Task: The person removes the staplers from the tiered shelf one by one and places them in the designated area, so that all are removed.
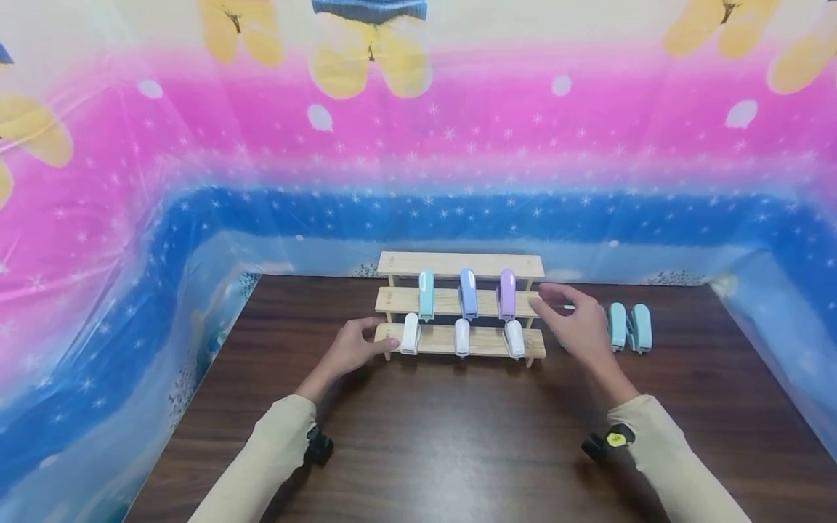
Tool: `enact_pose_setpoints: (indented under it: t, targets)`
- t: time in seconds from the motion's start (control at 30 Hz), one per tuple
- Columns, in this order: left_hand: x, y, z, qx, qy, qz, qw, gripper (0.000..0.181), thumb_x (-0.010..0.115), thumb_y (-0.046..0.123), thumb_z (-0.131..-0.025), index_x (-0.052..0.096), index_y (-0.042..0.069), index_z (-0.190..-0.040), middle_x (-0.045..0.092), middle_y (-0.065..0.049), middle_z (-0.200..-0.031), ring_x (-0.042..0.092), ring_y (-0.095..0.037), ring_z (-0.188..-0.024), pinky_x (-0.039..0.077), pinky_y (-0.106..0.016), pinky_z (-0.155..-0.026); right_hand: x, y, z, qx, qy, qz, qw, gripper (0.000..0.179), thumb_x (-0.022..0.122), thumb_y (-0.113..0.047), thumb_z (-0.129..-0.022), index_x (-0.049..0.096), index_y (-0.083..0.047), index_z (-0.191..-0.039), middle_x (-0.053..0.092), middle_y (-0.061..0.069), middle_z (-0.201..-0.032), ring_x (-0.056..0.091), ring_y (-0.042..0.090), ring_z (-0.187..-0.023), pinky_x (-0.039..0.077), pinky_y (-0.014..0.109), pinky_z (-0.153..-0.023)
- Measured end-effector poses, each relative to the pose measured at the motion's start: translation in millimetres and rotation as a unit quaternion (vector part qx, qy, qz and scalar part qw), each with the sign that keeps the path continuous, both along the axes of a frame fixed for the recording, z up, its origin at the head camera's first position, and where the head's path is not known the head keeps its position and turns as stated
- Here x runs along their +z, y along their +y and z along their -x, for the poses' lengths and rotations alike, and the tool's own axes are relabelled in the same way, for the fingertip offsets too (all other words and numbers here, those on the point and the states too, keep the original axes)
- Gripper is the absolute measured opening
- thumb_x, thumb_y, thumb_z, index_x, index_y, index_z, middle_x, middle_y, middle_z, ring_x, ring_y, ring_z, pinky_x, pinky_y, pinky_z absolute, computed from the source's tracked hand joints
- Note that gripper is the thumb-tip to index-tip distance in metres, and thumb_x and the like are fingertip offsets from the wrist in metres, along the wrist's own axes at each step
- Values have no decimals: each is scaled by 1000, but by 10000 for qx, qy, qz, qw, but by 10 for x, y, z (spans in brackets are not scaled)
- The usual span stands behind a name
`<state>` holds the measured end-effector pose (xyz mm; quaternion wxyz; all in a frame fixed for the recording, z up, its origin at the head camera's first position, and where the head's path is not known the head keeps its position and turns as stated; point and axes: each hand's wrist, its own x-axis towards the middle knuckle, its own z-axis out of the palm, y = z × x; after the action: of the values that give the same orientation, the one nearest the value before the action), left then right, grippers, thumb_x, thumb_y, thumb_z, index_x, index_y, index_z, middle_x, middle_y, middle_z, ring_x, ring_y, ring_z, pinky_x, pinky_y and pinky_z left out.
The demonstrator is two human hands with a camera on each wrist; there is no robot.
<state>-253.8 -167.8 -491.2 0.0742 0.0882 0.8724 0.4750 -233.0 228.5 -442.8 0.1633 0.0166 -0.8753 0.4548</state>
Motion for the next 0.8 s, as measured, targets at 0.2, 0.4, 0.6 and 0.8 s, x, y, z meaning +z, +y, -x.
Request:
enact_pose_setpoints:
  t: [0.2,0.4,0.6,0.8]
  targets:
    - [11,5,3,56,19,96,9999,59,80,33,-90,63,-2,-134,73,-11,-104,61,-15,-67,49,-30,-63,-29,-144,73,232,-92,167,9995,60,73,-55,-90,69,-10,-130,71,12,-118,68,31,-108,54,50,-92]
    - [-17,0,-12,118,-22,72,9999,59,81,33,-90,63,-1,-135,73,-11,-104,62,-16,-68,50,-30,-65,-38,-250,80,154,-411,212,9988,67,74,-62,-87,67,-14,-133,71,10,-120,68,32,-107,54,49,-90]
    - [-35,1,-17,30,-17,-12,10000,59,81,31,-90,62,-3,-135,73,-10,-98,63,-18,-66,50,-30,-61,-82,-308,81,53,-623,304,9976,67,76,-59,-86,66,-14,-135,71,10,-122,67,31,-110,54,48,-92]
    - [-26,-4,6,-32,104,-101,9999,57,80,29,-91,62,-4,-134,73,-11,-96,62,-17,-62,50,-31,-59,-123,-329,144,188,-508,265,9982,64,77,-54,-88,66,-10,-134,72,12,-116,69,28,-101,56,46,-87]
